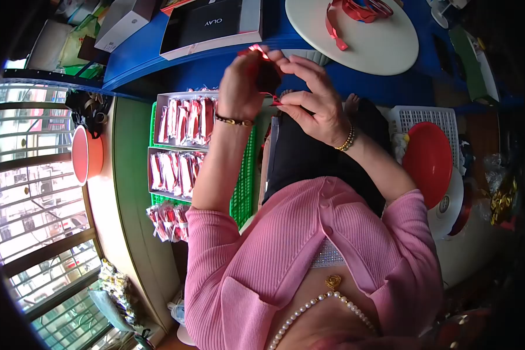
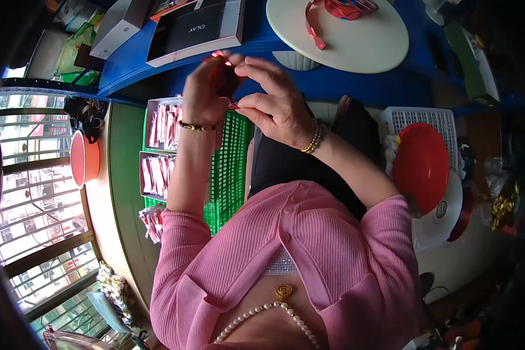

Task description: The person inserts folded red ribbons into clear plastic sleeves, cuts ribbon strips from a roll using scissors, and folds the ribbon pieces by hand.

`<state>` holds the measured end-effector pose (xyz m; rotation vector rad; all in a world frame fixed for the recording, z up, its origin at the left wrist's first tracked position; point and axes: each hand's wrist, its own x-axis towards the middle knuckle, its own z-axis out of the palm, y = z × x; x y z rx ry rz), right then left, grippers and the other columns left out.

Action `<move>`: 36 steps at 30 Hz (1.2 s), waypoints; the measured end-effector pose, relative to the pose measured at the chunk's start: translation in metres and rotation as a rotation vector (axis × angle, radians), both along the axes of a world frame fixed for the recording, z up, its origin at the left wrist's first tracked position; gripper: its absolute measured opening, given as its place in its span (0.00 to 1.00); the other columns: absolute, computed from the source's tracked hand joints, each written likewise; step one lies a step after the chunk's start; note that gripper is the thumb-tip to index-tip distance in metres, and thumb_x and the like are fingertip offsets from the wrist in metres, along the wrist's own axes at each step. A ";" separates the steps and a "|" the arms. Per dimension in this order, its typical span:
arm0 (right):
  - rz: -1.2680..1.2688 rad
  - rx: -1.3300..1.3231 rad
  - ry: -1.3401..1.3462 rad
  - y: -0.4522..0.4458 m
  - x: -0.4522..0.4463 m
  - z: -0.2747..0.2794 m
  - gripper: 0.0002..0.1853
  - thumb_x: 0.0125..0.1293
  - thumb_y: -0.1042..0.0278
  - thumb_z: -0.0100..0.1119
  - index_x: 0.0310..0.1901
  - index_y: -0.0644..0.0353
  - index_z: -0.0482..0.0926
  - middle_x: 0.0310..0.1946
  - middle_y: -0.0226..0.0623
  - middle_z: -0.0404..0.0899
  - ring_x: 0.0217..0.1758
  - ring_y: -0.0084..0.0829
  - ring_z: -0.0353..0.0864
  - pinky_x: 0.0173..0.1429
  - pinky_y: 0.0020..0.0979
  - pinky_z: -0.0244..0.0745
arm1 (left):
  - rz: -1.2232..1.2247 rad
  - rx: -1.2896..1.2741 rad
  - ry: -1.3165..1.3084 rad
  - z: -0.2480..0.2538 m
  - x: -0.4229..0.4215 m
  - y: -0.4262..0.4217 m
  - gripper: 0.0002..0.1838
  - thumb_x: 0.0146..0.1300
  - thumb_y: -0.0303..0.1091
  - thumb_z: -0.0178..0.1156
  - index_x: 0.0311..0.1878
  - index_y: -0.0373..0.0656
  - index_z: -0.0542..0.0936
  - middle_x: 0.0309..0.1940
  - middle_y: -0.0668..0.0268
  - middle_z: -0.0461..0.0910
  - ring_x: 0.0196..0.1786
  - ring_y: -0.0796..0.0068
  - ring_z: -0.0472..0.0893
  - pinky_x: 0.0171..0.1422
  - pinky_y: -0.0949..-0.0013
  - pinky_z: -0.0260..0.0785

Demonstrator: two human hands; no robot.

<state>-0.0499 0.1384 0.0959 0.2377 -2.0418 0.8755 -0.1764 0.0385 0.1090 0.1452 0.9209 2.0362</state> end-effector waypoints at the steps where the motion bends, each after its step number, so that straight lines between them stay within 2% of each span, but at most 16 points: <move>1: -0.043 0.052 0.029 0.002 0.003 0.002 0.09 0.45 0.76 0.68 0.29 0.58 0.78 0.47 0.34 0.76 0.57 0.37 0.72 0.57 0.36 0.68 | 0.007 -0.049 -0.011 -0.002 0.009 0.003 0.13 0.67 0.35 0.43 0.42 0.37 0.73 0.36 0.59 0.79 0.40 0.67 0.79 0.47 0.65 0.72; 4: 0.027 0.090 0.004 0.014 0.006 -0.004 0.08 0.46 0.76 0.68 0.30 0.57 0.79 0.42 0.32 0.79 0.56 0.33 0.74 0.58 0.36 0.68 | -0.174 -0.110 -0.026 -0.021 0.022 0.009 0.12 0.66 0.33 0.43 0.42 0.39 0.74 0.35 0.64 0.77 0.38 0.71 0.78 0.43 0.68 0.71; 8: 0.102 -0.026 -0.054 0.032 0.015 0.001 0.07 0.50 0.78 0.65 0.31 0.61 0.78 0.37 0.35 0.81 0.48 0.34 0.80 0.59 0.37 0.67 | -0.311 -0.049 0.106 -0.050 0.012 0.008 0.21 0.67 0.46 0.48 0.51 0.36 0.72 0.43 0.61 0.77 0.48 0.71 0.76 0.55 0.68 0.67; 10: 0.124 -0.064 -0.076 0.041 0.017 0.000 0.06 0.50 0.79 0.65 0.30 0.62 0.78 0.38 0.37 0.82 0.47 0.34 0.80 0.60 0.37 0.67 | -0.210 -0.170 0.331 -0.043 0.008 -0.003 0.29 0.62 0.47 0.57 0.60 0.36 0.66 0.53 0.59 0.73 0.57 0.69 0.71 0.63 0.66 0.60; 12: 0.234 -0.220 -0.133 0.048 0.017 -0.003 0.05 0.52 0.79 0.63 0.31 0.63 0.78 0.38 0.39 0.81 0.47 0.32 0.80 0.61 0.37 0.66 | -0.412 0.057 0.671 -0.038 -0.003 -0.009 0.38 0.54 0.41 0.66 0.64 0.37 0.61 0.58 0.60 0.68 0.62 0.68 0.66 0.67 0.66 0.55; 13: 0.226 -0.225 -0.133 0.049 0.016 -0.003 0.05 0.52 0.79 0.63 0.31 0.63 0.78 0.38 0.39 0.81 0.47 0.32 0.80 0.61 0.37 0.66 | -0.543 0.024 0.611 -0.034 -0.008 -0.009 0.42 0.47 0.37 0.72 0.63 0.36 0.61 0.58 0.62 0.67 0.63 0.70 0.65 0.67 0.67 0.53; 16: 0.323 -0.369 -0.169 0.051 0.008 -0.002 0.03 0.55 0.79 0.61 0.31 0.64 0.77 0.38 0.41 0.81 0.47 0.32 0.79 0.62 0.37 0.65 | -0.741 0.050 0.767 -0.027 -0.011 0.006 0.46 0.45 0.43 0.72 0.65 0.34 0.59 0.57 0.60 0.67 0.61 0.69 0.67 0.59 0.67 0.66; 21: 0.270 -0.366 -0.216 0.059 0.006 0.001 0.00 0.58 0.79 0.57 0.31 0.65 0.76 0.38 0.42 0.80 0.46 0.32 0.79 0.59 0.35 0.69 | -0.700 -0.010 0.889 -0.018 0.014 0.028 0.10 0.61 0.34 0.59 0.39 0.37 0.74 0.29 0.66 0.77 0.35 0.75 0.78 0.40 0.74 0.69; 24: 0.288 -0.858 -0.541 0.055 0.014 0.008 0.11 0.60 0.73 0.58 0.44 0.66 0.74 0.45 0.40 0.76 0.38 0.25 0.77 0.37 0.24 0.74 | -0.614 -0.175 0.840 -0.030 0.020 0.033 0.12 0.68 0.37 0.47 0.38 0.36 0.73 0.29 0.64 0.77 0.35 0.73 0.78 0.41 0.74 0.69; 25: 0.356 -0.899 -0.558 0.055 0.014 0.004 0.24 0.59 0.65 0.63 0.54 0.65 0.68 0.50 0.37 0.71 0.37 0.23 0.76 0.36 0.22 0.72 | -0.555 -0.206 0.759 -0.019 0.020 0.032 0.13 0.69 0.37 0.46 0.38 0.36 0.73 0.29 0.63 0.77 0.35 0.72 0.78 0.40 0.74 0.69; 27: 0.300 -0.628 -0.248 0.057 0.000 -0.021 0.34 0.54 0.56 0.67 0.58 0.63 0.63 0.55 0.36 0.67 0.44 0.24 0.73 0.46 0.23 0.69 | -0.433 -0.142 0.787 -0.004 0.011 0.029 0.14 0.70 0.38 0.42 0.38 0.36 0.72 0.32 0.60 0.78 0.39 0.69 0.79 0.43 0.72 0.70; 28: 0.271 -0.584 -0.198 0.054 -0.005 -0.033 0.39 0.51 0.54 0.70 0.59 0.62 0.62 0.57 0.35 0.65 0.53 0.25 0.68 0.58 0.28 0.63 | -0.397 -0.118 0.731 0.003 0.008 0.025 0.14 0.70 0.37 0.41 0.38 0.36 0.71 0.34 0.58 0.78 0.41 0.68 0.79 0.45 0.71 0.70; 30: 0.263 -0.565 -0.267 0.038 -0.008 -0.059 0.39 0.49 0.53 0.70 0.59 0.61 0.62 0.57 0.36 0.66 0.60 0.27 0.63 0.64 0.31 0.56 | -0.319 -0.105 0.733 0.022 0.000 0.017 0.15 0.71 0.36 0.37 0.37 0.35 0.70 0.39 0.52 0.78 0.45 0.63 0.79 0.51 0.67 0.69; 32: 0.240 -0.537 -0.369 0.025 -0.015 -0.072 0.40 0.48 0.52 0.71 0.59 0.62 0.62 0.57 0.37 0.66 0.62 0.29 0.63 0.64 0.32 0.57 | -0.210 -0.031 0.706 0.036 -0.003 0.013 0.15 0.70 0.37 0.42 0.38 0.37 0.73 0.37 0.58 0.79 0.43 0.71 0.78 0.48 0.73 0.67; 33: 0.220 -0.528 -0.378 0.019 -0.023 -0.085 0.42 0.45 0.49 0.72 0.58 0.61 0.62 0.56 0.39 0.68 0.61 0.32 0.66 0.63 0.34 0.60 | -0.208 -0.129 0.747 0.046 -0.008 0.008 0.14 0.71 0.35 0.37 0.38 0.36 0.70 0.39 0.50 0.78 0.45 0.59 0.79 0.52 0.60 0.70; 36: 0.219 -0.545 -0.362 -0.003 -0.042 -0.091 0.43 0.45 0.48 0.72 0.58 0.61 0.62 0.53 0.44 0.71 0.58 0.35 0.70 0.61 0.36 0.65 | -0.227 0.081 0.666 0.061 -0.020 -0.001 0.15 0.71 0.37 0.37 0.39 0.37 0.70 0.33 0.55 0.76 0.40 0.61 0.78 0.52 0.58 0.69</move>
